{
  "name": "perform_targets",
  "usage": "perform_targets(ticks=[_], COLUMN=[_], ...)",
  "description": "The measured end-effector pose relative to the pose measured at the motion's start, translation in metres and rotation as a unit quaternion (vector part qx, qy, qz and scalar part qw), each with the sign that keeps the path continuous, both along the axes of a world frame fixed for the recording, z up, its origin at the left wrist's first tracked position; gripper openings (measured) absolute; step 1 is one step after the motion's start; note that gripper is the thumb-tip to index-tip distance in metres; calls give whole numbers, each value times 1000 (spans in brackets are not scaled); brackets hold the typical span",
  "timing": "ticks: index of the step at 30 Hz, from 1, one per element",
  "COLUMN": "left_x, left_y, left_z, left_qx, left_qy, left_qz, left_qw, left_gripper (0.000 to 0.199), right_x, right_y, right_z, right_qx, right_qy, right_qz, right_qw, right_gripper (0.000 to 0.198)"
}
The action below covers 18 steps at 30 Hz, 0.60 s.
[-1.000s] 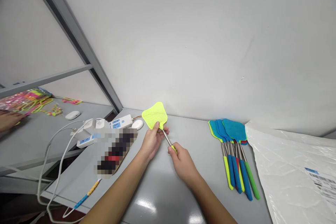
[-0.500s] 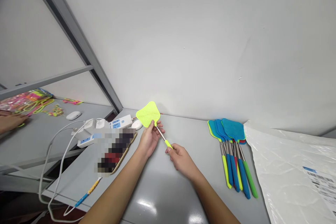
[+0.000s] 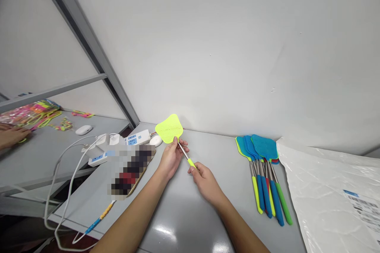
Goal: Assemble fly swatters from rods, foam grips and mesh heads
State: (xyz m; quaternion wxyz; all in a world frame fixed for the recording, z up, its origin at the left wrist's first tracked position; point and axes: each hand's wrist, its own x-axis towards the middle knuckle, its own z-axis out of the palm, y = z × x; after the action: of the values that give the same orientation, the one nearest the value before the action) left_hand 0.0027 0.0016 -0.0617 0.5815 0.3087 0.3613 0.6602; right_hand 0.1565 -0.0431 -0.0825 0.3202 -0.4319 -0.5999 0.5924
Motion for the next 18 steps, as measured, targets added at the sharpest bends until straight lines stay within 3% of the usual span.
perform_targets(ticks=[7,18], left_x=[-2,6], left_y=[0,-5], left_z=[0,-4], left_qx=[-3,-9], left_qy=[22,45], left_qz=[-13,-91], left_qw=[1000,995], left_gripper=[33,34], right_x=[0,-2], right_y=[0,0], right_z=[0,-8], right_qx=[4,-2], right_qy=[-2,23], right_qz=[-6,-40], right_qw=[1000,999], right_gripper=[36,37])
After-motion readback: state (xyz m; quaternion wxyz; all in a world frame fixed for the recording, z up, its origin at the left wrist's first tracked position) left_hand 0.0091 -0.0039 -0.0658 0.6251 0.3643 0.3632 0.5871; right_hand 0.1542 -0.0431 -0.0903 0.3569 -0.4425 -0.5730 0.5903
